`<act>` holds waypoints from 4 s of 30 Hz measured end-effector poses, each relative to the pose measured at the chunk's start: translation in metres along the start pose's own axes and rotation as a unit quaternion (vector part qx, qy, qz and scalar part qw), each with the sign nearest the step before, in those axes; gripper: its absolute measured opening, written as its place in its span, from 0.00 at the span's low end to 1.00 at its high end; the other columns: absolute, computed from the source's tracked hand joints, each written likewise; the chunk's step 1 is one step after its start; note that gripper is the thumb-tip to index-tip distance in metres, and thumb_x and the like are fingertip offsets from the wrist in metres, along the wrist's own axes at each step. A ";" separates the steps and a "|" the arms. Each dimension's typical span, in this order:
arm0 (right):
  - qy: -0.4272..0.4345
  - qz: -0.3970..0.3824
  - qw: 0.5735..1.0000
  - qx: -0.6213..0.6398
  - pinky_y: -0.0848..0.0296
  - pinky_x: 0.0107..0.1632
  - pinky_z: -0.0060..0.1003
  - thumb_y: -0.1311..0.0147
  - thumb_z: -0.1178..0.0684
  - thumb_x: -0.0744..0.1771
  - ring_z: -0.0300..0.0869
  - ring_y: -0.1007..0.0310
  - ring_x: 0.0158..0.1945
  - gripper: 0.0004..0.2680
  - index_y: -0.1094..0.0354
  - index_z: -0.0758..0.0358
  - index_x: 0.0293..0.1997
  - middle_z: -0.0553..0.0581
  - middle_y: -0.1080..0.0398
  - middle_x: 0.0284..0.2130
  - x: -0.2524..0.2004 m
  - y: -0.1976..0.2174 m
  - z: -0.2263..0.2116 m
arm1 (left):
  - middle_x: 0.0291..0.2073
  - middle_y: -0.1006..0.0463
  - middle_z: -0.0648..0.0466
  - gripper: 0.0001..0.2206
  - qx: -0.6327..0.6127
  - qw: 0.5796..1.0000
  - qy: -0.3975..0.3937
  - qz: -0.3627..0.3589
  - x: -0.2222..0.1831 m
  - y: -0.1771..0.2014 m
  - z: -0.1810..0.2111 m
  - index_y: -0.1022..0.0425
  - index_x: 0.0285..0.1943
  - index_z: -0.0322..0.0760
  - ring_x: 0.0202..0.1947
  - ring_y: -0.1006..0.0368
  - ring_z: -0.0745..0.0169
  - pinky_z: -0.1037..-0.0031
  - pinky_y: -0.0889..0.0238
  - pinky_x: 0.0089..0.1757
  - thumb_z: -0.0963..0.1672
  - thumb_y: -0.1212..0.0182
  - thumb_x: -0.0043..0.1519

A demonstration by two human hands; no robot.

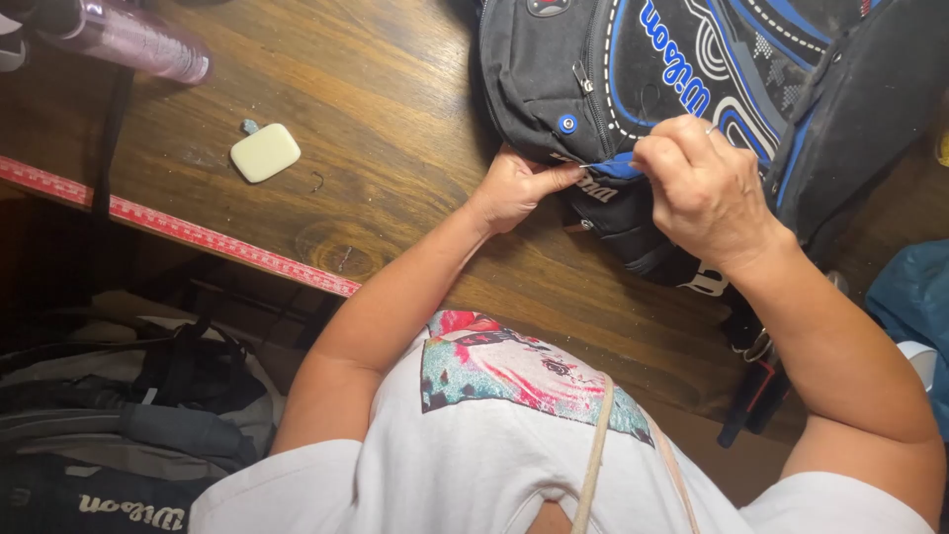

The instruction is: Hand-sewing a repair or modification on a Wilson sports bag at a workbench.

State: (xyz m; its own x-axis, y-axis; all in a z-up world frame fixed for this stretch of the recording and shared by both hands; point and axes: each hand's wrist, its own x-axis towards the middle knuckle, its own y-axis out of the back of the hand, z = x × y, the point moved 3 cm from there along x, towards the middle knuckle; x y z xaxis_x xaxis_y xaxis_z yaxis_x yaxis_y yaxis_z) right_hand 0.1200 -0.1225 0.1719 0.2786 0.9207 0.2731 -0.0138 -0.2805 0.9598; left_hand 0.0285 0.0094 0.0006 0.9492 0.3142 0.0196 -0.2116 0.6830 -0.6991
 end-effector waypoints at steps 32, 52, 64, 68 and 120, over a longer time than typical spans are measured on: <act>0.089 0.162 0.959 -0.213 0.27 0.37 0.33 0.54 0.57 0.71 0.46 0.29 0.34 0.08 0.31 0.59 0.33 0.57 0.34 0.31 0.038 -0.010 -0.076 | 0.58 0.22 0.44 0.20 -0.224 0.960 0.136 -0.094 -0.002 -0.004 0.021 0.26 0.65 0.31 0.60 0.27 0.53 0.54 0.36 0.61 0.33 0.36 0.63; 0.023 0.239 0.970 -0.031 0.24 0.39 0.38 0.66 0.59 0.69 0.48 0.29 0.33 0.12 0.29 0.66 0.40 0.61 0.32 0.32 0.086 -0.031 -0.186 | 0.49 0.18 0.40 0.18 -0.135 0.921 0.364 -0.027 0.018 0.012 0.046 0.24 0.58 0.26 0.46 0.19 0.47 0.51 0.27 0.53 0.40 0.28 0.62; -0.154 0.266 0.934 0.180 0.29 0.28 0.38 0.69 0.58 0.69 0.45 0.34 0.23 0.13 0.32 0.63 0.47 0.53 0.37 0.27 0.137 -0.040 -0.251 | 0.45 0.16 0.51 0.17 -0.141 0.929 0.343 -0.014 0.018 -0.001 0.044 0.20 0.57 0.32 0.47 0.22 0.62 0.63 0.30 0.55 0.35 0.27 0.58; -0.167 0.288 0.915 0.227 0.29 0.29 0.34 0.59 0.59 0.72 0.45 0.33 0.24 0.07 0.32 0.65 0.44 0.52 0.40 0.25 0.163 -0.035 -0.244 | 0.42 0.16 0.47 0.16 -0.135 0.926 0.353 0.029 0.017 -0.002 0.043 0.19 0.51 0.26 0.45 0.22 0.59 0.62 0.29 0.54 0.34 0.24 0.54; -0.370 0.343 0.835 0.220 0.32 0.24 0.32 0.30 0.67 0.66 0.39 0.29 0.22 0.04 0.22 0.68 0.36 0.59 0.24 0.28 -0.001 -0.088 -0.021 | 0.38 0.16 0.44 0.12 0.168 0.984 0.042 -0.043 0.037 0.012 0.085 0.18 0.45 0.28 0.44 0.25 0.68 0.66 0.25 0.43 0.38 0.24 0.53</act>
State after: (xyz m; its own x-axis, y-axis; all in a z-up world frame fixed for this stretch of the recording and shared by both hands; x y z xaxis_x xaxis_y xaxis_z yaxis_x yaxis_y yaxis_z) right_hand 0.1010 -0.0927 0.0887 0.8698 0.1287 0.4764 -0.1048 -0.8952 0.4332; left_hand 0.0414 0.0850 0.0539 0.9800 0.1992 -0.0014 -0.1813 0.8885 -0.4215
